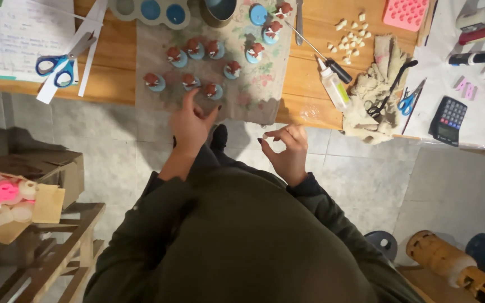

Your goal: Decorating and assembling small fox-themed wax figurines by gluing on small components.

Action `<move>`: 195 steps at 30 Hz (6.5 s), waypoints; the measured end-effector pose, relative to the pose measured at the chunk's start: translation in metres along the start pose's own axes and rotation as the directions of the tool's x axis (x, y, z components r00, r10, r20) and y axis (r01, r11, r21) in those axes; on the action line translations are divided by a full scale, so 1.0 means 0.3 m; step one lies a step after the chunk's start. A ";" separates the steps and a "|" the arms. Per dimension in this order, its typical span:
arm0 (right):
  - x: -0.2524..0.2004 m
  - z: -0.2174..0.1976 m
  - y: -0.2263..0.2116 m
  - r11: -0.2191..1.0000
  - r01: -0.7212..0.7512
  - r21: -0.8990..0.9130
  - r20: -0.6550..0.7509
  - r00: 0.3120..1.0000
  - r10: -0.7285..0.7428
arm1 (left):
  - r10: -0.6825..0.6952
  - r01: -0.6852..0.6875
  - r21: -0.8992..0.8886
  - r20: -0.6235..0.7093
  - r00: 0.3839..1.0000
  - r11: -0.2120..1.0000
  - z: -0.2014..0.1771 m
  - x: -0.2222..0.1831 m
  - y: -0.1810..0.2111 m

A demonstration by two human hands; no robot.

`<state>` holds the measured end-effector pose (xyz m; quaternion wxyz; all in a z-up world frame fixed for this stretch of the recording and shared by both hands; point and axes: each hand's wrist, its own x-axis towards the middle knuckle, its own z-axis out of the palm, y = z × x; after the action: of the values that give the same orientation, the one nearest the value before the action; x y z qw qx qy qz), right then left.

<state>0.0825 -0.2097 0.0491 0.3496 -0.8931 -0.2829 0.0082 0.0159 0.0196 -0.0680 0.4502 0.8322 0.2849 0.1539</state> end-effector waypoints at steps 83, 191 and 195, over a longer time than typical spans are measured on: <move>0.153 0.253 0.420 0.934 -0.071 0.351 -0.061 0.993 0.099 | 0.251 -0.265 -0.006 0.351 0.902 0.964 0.300 0.123 0.099; 0.230 0.230 0.244 0.978 -0.078 -0.194 -0.232 0.972 0.032 | 0.442 -0.457 -0.165 0.661 0.607 0.874 -0.371 0.023 0.007; 0.230 0.238 0.266 0.965 -0.061 -0.254 -0.158 0.987 0.021 | 0.403 -0.435 -0.129 0.666 0.627 0.891 -0.391 0.023 0.004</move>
<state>0.1650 -0.1777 -0.0425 0.2511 -0.9347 -0.2350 -0.0904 -0.0383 0.1010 -0.0026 0.4556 0.8825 -0.0967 -0.0656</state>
